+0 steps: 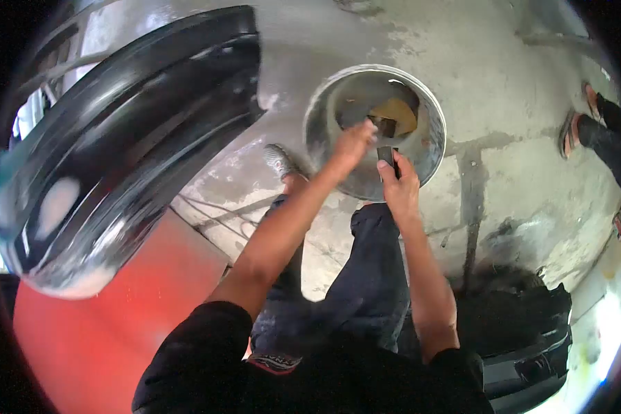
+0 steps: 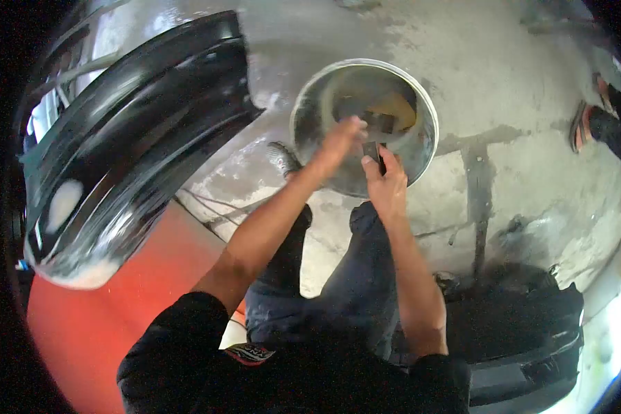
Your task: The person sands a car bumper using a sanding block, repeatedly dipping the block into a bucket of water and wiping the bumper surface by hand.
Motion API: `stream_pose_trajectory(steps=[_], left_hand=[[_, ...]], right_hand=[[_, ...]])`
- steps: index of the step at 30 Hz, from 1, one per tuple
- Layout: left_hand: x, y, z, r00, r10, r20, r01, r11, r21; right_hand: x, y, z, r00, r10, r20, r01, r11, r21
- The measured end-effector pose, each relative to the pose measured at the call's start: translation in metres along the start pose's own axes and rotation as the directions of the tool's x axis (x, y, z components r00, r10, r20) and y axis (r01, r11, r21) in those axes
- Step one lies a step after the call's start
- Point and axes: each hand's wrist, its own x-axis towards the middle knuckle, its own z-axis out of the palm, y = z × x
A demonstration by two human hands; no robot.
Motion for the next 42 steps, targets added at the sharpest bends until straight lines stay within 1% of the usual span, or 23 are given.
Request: stream_pose_trajectory(steps=[4,6,9,12,14,16,17,19,20,22,23,24,25,29,30,31,32,33,34,35,38,41,42], left_hand=[[0.14,-0.043,-0.004,0.982,-0.151,-0.114,0.148,0.988,-0.037],[0.21,-0.092,-0.018,0.971,-0.238,-0.01,0.228,0.942,-0.246],[0.257,-0.128,-0.013,0.957,-0.137,-0.257,0.113,0.988,-0.105],[0.351,-0.228,-0.034,0.946,-0.016,-0.323,0.123,0.942,0.313],[0.359,-0.26,-0.041,0.899,0.352,-0.261,-0.232,0.888,0.397],[0.321,-0.216,-0.037,0.955,0.165,-0.247,-0.174,0.985,-0.015],[0.304,-0.188,-0.041,0.99,0.038,-0.134,-0.069,0.97,-0.233],[0.27,-0.121,-0.039,0.945,-0.091,0.315,0.26,0.795,-0.548],[0.247,-0.092,-0.034,0.848,-0.085,0.523,0.432,0.682,-0.59],[0.149,-0.007,-0.029,0.886,-0.012,0.464,0.329,0.72,-0.61],[0.114,0.018,-0.034,0.726,0.148,0.672,0.535,0.493,-0.686],[0.045,0.067,-0.04,0.82,0.121,0.56,0.458,0.45,-0.767],[-0.02,0.115,-0.055,0.837,0.113,0.535,0.386,0.57,-0.725],[-0.292,0.254,-0.152,0.681,0.62,0.39,-0.011,0.541,-0.841],[-0.361,0.284,-0.181,0.656,0.711,0.253,-0.266,0.532,-0.804],[-0.415,0.311,-0.21,0.551,0.82,0.153,-0.555,0.497,-0.667],[-0.459,0.328,-0.233,0.479,0.877,0.033,-0.829,0.464,-0.311],[-0.492,0.341,-0.25,0.363,0.931,-0.045,-0.924,0.366,0.11],[-0.509,0.345,-0.26,0.338,0.941,-0.03,-0.753,0.29,0.59],[-0.513,0.341,-0.266,0.326,0.945,-0.016,-0.382,0.147,0.912],[-0.526,0.286,-0.335,0.529,0.842,0.108,0.231,-0.265,0.936],[-0.521,0.294,-0.376,0.564,0.821,0.092,0.169,-0.224,0.96],[-0.529,0.314,-0.386,0.519,0.853,0.06,0.152,-0.161,0.975]], right_hand=[[-0.023,0.019,-0.015,0.997,-0.064,-0.037,0.065,0.998,0.018],[-0.032,0.024,-0.023,0.99,-0.141,-0.008,0.141,0.99,0.017],[-0.042,0.034,-0.031,0.979,-0.199,0.033,0.198,0.979,0.049],[-0.054,0.041,-0.032,0.992,-0.116,0.044,0.108,0.983,0.151],[-0.057,0.045,-0.027,0.993,-0.114,-0.027,0.117,0.969,0.217],[-0.069,0.035,-0.023,0.995,-0.065,-0.073,0.083,0.955,0.283],[-0.076,0.029,-0.022,0.996,-0.016,-0.089,0.044,0.949,0.313],[-0.095,0.022,-0.02,0.991,0.008,-0.133,0.044,0.923,0.382],[-0.105,0.014,-0.02,0.988,0.029,-0.153,0.039,0.906,0.421],[-0.123,-0.025,-0.019,0.987,0.067,-0.148,0.014,0.87,0.492],[-0.13,-0.05,-0.02,0.993,0.043,-0.107,0.018,0.857,0.514],[-0.136,-0.074,-0.02,0.998,0.019,-0.065,0.019,0.844,0.536],[-0.141,-0.098,-0.018,1.0,-0.015,-0.005,0.015,0.841,0.541],[-0.167,-0.189,0.001,0.983,-0.183,-0.013,0.16,0.819,0.551],[-0.173,-0.208,0.001,0.978,-0.206,0.024,0.159,0.818,0.553],[-0.178,-0.228,0.001,0.973,-0.222,0.06,0.152,0.819,0.553],[-0.184,-0.245,-0.005,0.959,-0.253,0.127,0.142,0.818,0.557],[-0.19,-0.26,-0.007,0.946,-0.286,0.151,0.161,0.822,0.547],[-0.194,-0.269,-0.013,0.935,-0.312,0.17,0.178,0.825,0.537],[-0.197,-0.276,-0.017,0.923,-0.334,0.19,0.192,0.83,0.523],[-0.24,-0.314,0.036,0.905,-0.364,0.221,0.244,0.868,0.432],[-0.254,-0.325,0.07,0.844,-0.502,0.189,0.409,0.831,0.377],[-0.26,-0.33,0.074,0.823,-0.535,0.189,0.452,0.82,0.352]])
